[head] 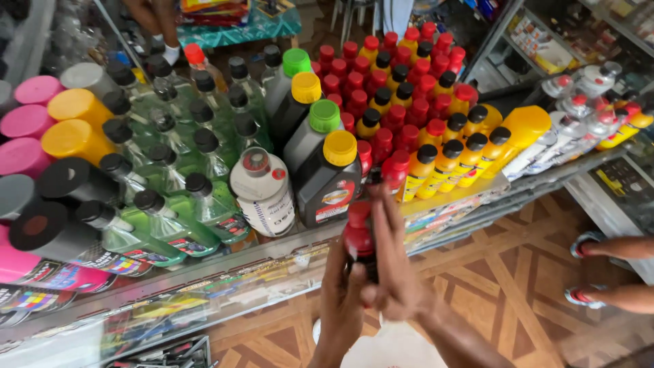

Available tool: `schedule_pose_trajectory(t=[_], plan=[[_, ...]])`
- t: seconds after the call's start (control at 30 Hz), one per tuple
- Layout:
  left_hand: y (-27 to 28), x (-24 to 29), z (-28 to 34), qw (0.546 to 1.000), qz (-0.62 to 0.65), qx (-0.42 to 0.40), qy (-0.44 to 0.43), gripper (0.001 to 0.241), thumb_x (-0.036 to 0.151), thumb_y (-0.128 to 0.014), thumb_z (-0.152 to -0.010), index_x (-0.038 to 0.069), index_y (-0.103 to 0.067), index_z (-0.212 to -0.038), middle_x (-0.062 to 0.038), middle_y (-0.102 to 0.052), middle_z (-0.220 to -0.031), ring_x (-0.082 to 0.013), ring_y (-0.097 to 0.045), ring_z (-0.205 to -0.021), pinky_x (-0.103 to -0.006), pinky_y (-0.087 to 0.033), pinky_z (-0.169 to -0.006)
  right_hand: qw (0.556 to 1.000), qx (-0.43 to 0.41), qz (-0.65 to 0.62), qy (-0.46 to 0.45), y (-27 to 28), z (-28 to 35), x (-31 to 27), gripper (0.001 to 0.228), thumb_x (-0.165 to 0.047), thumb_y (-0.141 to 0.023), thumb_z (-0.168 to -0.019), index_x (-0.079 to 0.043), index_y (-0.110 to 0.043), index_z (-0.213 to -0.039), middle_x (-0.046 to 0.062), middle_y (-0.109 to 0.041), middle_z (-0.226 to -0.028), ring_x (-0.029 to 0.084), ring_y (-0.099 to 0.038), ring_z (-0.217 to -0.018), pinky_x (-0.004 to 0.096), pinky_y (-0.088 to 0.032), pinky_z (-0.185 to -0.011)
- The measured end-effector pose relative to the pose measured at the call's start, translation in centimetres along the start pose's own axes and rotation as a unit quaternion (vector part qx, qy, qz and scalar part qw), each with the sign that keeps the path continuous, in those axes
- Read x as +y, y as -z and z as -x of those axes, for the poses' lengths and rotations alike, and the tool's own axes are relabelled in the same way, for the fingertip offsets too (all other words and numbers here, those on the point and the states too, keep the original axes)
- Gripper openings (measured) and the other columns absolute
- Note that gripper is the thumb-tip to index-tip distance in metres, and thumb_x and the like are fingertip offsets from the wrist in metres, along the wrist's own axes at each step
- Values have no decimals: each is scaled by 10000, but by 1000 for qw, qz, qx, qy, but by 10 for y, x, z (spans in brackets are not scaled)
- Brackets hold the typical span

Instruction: The person picks up various bottles of automotive fluids from a glass display shelf, rotates them to inspect the labels, and places them back in their original positions. The person handles several different types of bottles, including large grey containers and smaller red and green bottles, ensuring they are neatly arranged on the shelf.

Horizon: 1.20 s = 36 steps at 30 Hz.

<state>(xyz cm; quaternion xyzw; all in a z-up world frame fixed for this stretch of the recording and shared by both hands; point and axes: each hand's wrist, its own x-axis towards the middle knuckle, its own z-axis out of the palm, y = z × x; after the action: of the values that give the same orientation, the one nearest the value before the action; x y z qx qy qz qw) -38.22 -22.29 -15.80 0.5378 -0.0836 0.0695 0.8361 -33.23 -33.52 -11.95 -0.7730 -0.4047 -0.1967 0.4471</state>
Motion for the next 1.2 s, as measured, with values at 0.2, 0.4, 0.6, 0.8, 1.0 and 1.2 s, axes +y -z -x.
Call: schedule_pose_trajectory(t=[0.2, 0.4, 0.6, 0.8, 1.0, 1.2], plan=[[32, -4, 4, 979, -61, 178, -81, 826, 525, -519, -963, 59, -218, -1575, -188, -571, -1354, -262, -588, -1132, -382, -461, -973, 985, -134, 85, 73, -56, 102, 30, 457, -39, -623, -1014, 156, -455, -1391, 431, -210, -1583, 593, -444, -1422, 568, -467, -1114], [8, -21, -1, 988, -69, 129, -43, 474, 172, -554, -993, 20, -477, -1435, -158, -679, -1289, -223, -667, -1086, -346, -529, -922, 988, -113, -101, 1, -15, 66, 30, 932, -524, -417, -1035, 138, -57, -1582, 406, 77, -1664, 535, 23, -1593, 605, -137, -1293], [-46, -17, 2, 992, -116, 52, 17, 521, 352, -340, -1066, 4, -522, -1409, -99, -708, -1138, -146, -631, -910, -306, -500, -811, 984, 5, -166, -61, 50, -4, 11, 944, -709, -323, -1047, 60, -186, -1576, 288, -326, -1612, 426, -375, -1462, 558, -284, -1223], [-52, -42, -8, 969, -157, 178, -61, 807, 542, -449, -991, 17, -240, -1568, -149, -510, -1428, -240, -574, -1160, -362, -441, -1005, 973, -77, 218, 4, 16, 106, 45, 378, -111, -635, -989, 60, -594, -1323, 289, -433, -1553, 381, -511, -1425, 434, -458, -1125], [-100, -44, -21, 986, -108, 104, -71, 507, 97, -590, -933, 9, -461, -1415, -155, -546, -1383, -273, -616, -1191, -374, -504, -987, 983, -151, -81, -61, 77, 116, 95, 1318, -226, -810, -644, 154, 63, -1556, 409, 113, -1661, 558, 77, -1573, 629, -69, -1265], [-131, -59, -26, 987, -116, 107, -33, 505, 245, -441, -1050, -16, -450, -1483, -147, -609, -1382, -244, -601, -1200, -375, -473, -1021, 992, -71, -96, -43, 117, 52, 87, 1320, -92, -757, -487, 13, -59, -1602, 310, -214, -1659, 496, -302, -1520, 555, -273, -1257]])
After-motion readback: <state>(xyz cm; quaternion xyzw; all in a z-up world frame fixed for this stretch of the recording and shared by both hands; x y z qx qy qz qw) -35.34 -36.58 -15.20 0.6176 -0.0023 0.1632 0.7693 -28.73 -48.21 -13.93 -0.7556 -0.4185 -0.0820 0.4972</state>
